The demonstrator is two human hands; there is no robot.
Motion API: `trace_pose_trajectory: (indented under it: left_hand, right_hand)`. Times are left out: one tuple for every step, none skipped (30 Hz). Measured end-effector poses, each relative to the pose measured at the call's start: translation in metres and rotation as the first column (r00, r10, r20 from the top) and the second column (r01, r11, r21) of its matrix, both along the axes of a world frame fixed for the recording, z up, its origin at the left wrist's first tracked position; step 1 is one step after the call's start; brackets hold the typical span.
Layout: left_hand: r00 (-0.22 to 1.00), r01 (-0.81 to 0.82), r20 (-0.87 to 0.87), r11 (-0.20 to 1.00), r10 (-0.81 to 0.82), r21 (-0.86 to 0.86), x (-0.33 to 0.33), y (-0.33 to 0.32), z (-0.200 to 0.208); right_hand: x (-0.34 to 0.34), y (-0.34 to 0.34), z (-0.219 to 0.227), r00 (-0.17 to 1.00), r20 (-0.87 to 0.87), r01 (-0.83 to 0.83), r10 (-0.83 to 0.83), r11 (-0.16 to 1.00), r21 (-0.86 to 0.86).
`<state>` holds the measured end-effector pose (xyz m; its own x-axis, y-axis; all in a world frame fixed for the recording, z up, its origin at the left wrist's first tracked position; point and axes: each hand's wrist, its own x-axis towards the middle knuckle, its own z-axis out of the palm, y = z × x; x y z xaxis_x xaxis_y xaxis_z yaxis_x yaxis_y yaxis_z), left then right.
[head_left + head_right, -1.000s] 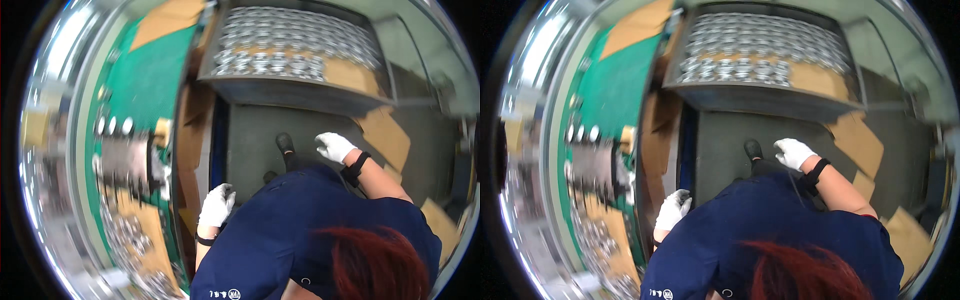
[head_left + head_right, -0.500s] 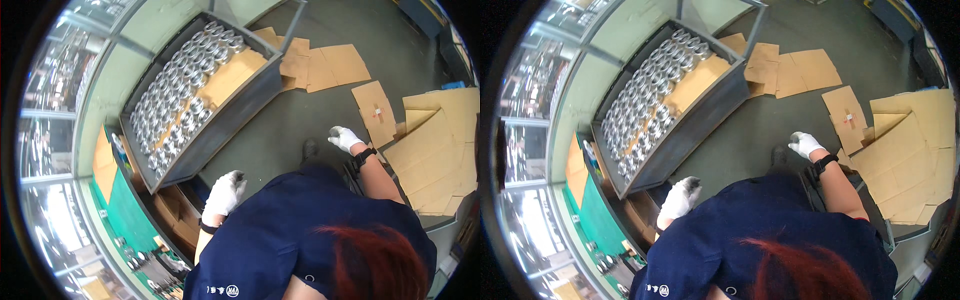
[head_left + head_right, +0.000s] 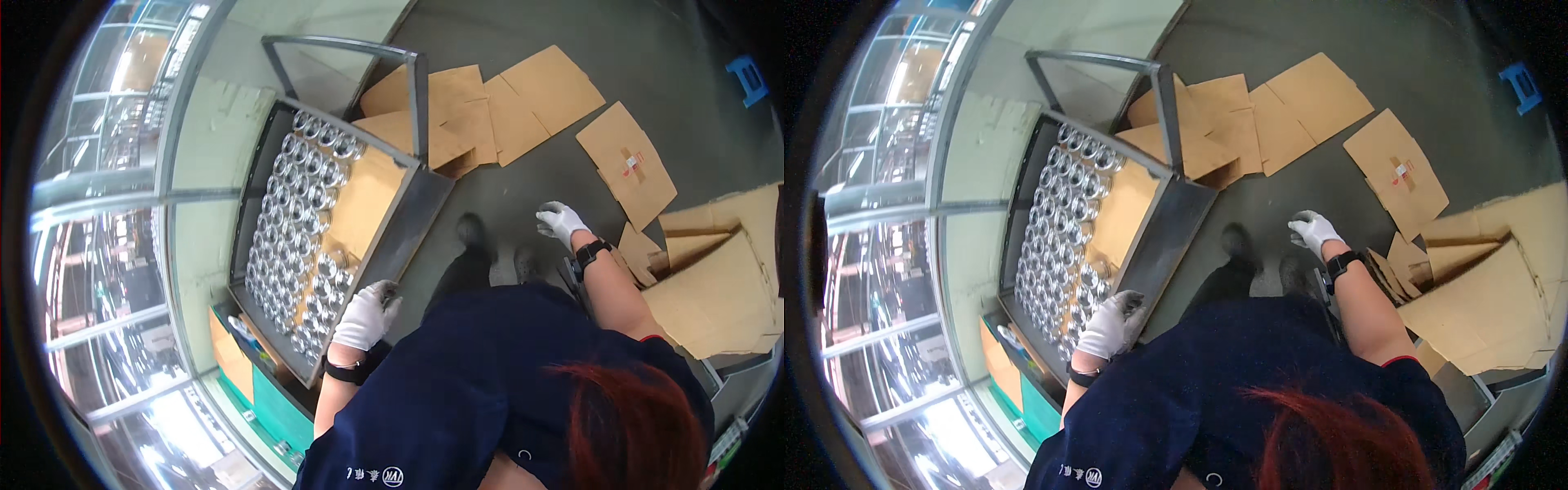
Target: The person assembles small cylindrical metal parts by inserting them into a jig and securing them with a tool. They then place the finished units into a cardboard box lined with protective paper. The person also gathers and stacks flat cardboard pieces from the floor.
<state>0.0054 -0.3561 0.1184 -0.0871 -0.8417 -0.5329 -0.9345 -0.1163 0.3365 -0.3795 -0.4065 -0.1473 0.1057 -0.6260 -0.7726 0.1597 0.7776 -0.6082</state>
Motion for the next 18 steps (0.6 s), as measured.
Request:
trace_pose_trajectory:
  left_hand:
    - [0.999,0.034,-0.011,0.999,-0.034,0.011,0.004,-0.028,-0.007]
    - [0.999,0.043,0.001,0.999,-0.043,-0.02,0.006,-0.056,-0.018]
    - [0.998,0.058,0.009,0.997,-0.058,-0.056,0.009,-0.086,-0.031]
    - [0.997,0.071,0.013,0.993,-0.07,-0.089,0.007,-0.119,-0.041]
    - [0.993,0.117,0.007,0.983,-0.118,-0.144,0.002,-0.154,-0.047]
    - [0.983,0.183,0.037,0.945,-0.179,-0.271,0.004,-0.194,-0.063]
    - [0.976,0.217,0.055,0.895,-0.213,-0.389,0.003,-0.224,-0.076]
    - [0.968,0.246,0.074,0.831,-0.241,-0.5,-0.001,-0.256,-0.088]
    - [0.963,0.242,0.042,0.78,-0.268,-0.577,-0.013,-0.29,-0.091]
    - [0.955,0.239,0.022,0.726,-0.295,-0.645,-0.029,-0.33,-0.086]
    - [0.95,0.249,0.05,0.651,-0.309,-0.717,-0.041,-0.368,-0.087]
    - [0.945,0.258,0.081,0.574,-0.316,-0.777,-0.051,-0.402,-0.088]
    - [0.954,0.203,0.022,0.59,-0.299,-0.781,-0.057,-0.434,-0.092]
    - [0.962,0.138,-0.039,0.605,-0.269,-0.784,-0.063,-0.462,-0.094]
    - [0.969,0.178,0.033,0.595,-0.246,-0.784,-0.065,-0.488,-0.096]
    - [0.97,0.214,0.101,0.581,-0.221,-0.785,-0.069,-0.511,-0.1]
    - [0.971,0.235,0.154,0.612,-0.182,-0.755,-0.075,-0.527,-0.101]
    - [0.954,0.291,0.26,0.67,-0.149,-0.683,-0.082,-0.541,-0.098]
  right_hand:
    - [-0.005,-0.008,-0.007,1.0,0.003,0.011,-0.011,1.0,0.024]
    - [-0.01,-0.017,-0.013,1.0,0.006,0.023,-0.024,0.999,0.048]
    - [-0.017,-0.024,-0.014,0.997,-0.008,0.074,-0.074,0.995,0.068]
    - [-0.026,-0.032,-0.018,0.993,-0.032,0.116,-0.114,0.989,0.096]
    - [-0.035,-0.041,-0.023,0.987,-0.056,0.158,-0.153,0.98,0.123]
    - [-0.036,-0.053,-0.037,0.976,-0.071,0.214,-0.205,0.967,0.142]
    - [-0.047,-0.06,-0.045,0.972,-0.136,0.21,-0.189,0.965,0.158]
    - [-0.059,-0.069,-0.052,0.965,-0.2,0.205,-0.169,0.963,0.176]
    - [-0.076,-0.07,-0.077,0.945,-0.323,0.115,-0.059,0.981,0.157]
    - [-0.085,-0.076,-0.09,0.937,-0.339,0.161,-0.088,0.967,0.196]
    - [-0.091,-0.084,-0.102,0.927,-0.355,0.21,-0.118,0.95,0.233]
    - [-0.096,-0.088,-0.115,0.918,-0.37,0.253,-0.141,0.928,0.275]
    - [-0.096,-0.093,-0.141,0.91,-0.401,0.235,-0.104,0.926,0.294]
    - [-0.096,-0.108,-0.148,0.882,-0.466,0.237,-0.071,0.921,0.309]
    - [-0.099,-0.121,-0.162,0.893,-0.447,0.213,-0.05,0.922,0.323]
    - [-0.103,-0.135,-0.176,0.9,-0.434,0.189,-0.03,0.925,0.329]
    - [-0.103,-0.146,-0.191,0.907,-0.422,0.157,-0.004,0.931,0.329]
    - [-0.104,-0.163,-0.208,0.913,-0.407,0.122,0.021,0.939,0.322]
